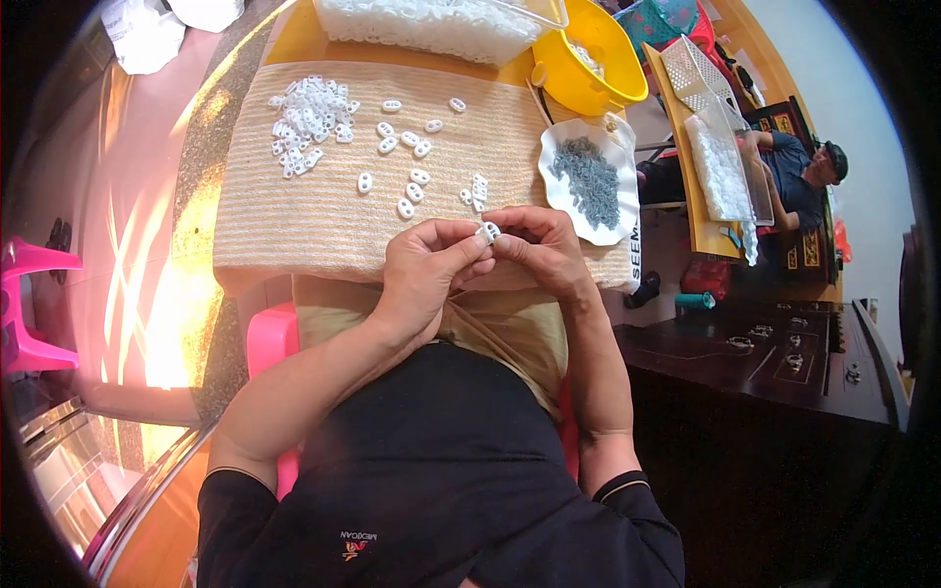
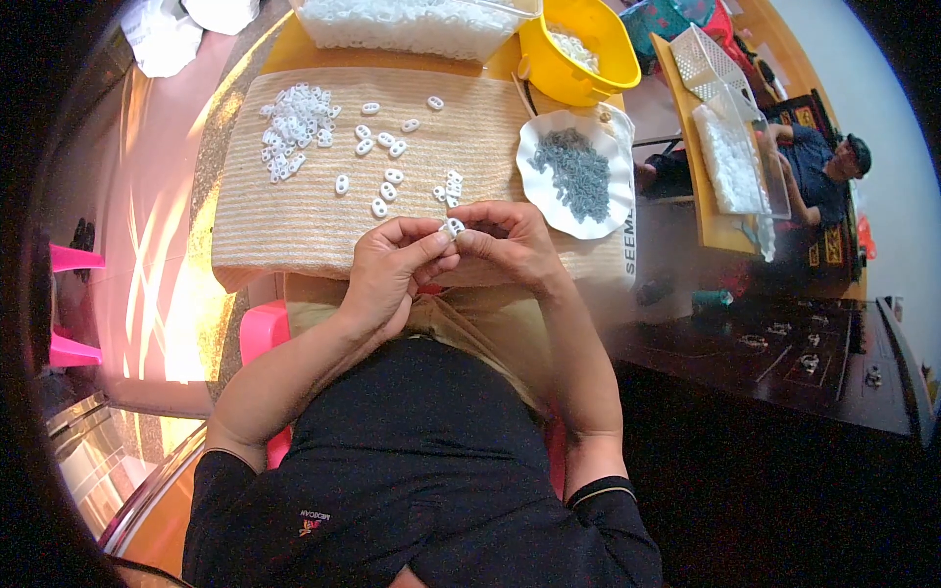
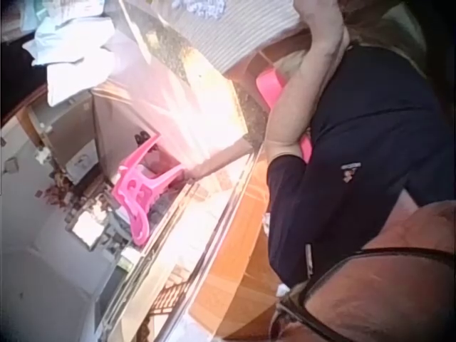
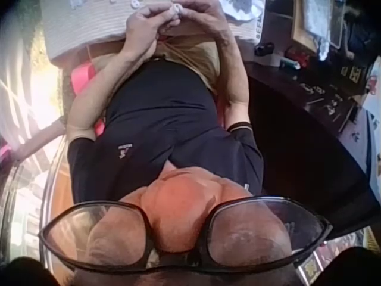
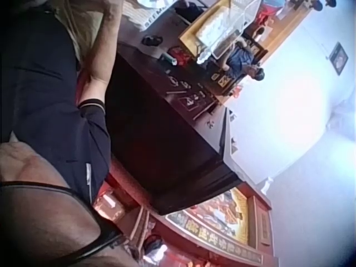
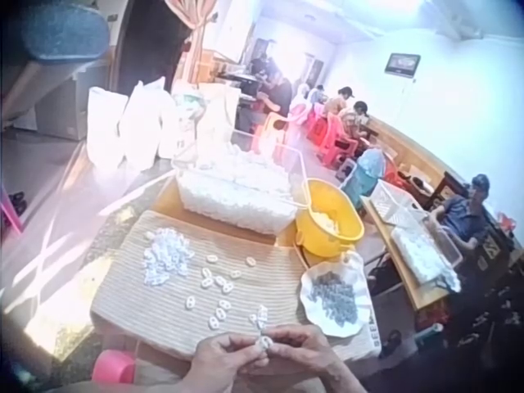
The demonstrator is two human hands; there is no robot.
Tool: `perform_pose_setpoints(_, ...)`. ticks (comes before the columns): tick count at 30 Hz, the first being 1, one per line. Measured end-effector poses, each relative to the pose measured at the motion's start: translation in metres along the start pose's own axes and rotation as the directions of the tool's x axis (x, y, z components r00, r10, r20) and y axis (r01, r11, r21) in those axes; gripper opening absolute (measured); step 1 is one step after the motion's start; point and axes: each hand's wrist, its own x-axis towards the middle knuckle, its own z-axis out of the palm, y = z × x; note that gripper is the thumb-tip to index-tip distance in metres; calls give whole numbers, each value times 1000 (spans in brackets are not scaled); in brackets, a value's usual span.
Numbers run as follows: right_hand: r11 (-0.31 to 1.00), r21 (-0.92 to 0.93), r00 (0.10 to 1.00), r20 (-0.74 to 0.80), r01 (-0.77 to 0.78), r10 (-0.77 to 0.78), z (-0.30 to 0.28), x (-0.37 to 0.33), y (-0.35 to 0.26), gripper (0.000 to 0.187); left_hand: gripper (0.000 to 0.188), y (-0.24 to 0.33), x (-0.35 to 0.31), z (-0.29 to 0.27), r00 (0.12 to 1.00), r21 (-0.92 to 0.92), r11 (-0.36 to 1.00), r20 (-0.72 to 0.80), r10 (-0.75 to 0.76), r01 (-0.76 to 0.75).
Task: The recorder is manually assembling small white plastic components by inserting tiny metal pins into them.
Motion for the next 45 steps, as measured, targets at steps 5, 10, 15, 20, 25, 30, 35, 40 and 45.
perform_pose_setpoints(5, 999, 37, 1000, -4, -3, 3, 0, 0, 1, 26, 13, -1, 0, 0, 1000, -13, 1000, 3, -5, 5)
perform_pose_setpoints(10, 998, 57, 1000, -5, -6, 6, -2, -1, 4, 26, 14, 0, 0, 0, 998, -50, 999, 57, -7, 10)
perform_pose_setpoints(15, 991, 133, 1000, 6, 22, -23, -2, -3, 2, 26, 14, 5, 0, 2, 994, -65, 996, 98, -53, 60)
perform_pose_setpoints(20, 984, 163, 997, 11, 74, -76, -2, -2, 4, 26, 15, 9, 0, 3, 988, -65, 995, 134, -71, 80)
perform_pose_setpoints(25, 960, 259, 992, 47, 103, -119, 1, 0, 4, 25, 11, 13, -1, 5, 976, -64, 992, 198, -94, 108)
perform_pose_setpoints(30, 948, 293, 980, 112, 123, -162, 0, 0, 4, 25, 10, 11, 0, 2, 965, -61, 993, 250, -84, 102)
perform_pose_setpoints(35, 963, 236, 986, 69, 131, -151, 8, -2, -4, 27, 11, 11, -2, 6, 960, -64, 995, 273, -62, 82)
perform_pose_setpoints(40, 970, 167, 981, 48, 177, -187, 16, -4, -13, 29, 11, 10, -3, 5, 960, -43, 999, 280, 1, 12)
perform_pose_setpoints(45, 965, 232, 981, 115, 126, -156, 6, -4, -5, 24, 11, 13, -3, 8, 964, -16, 999, 264, -34, 39)
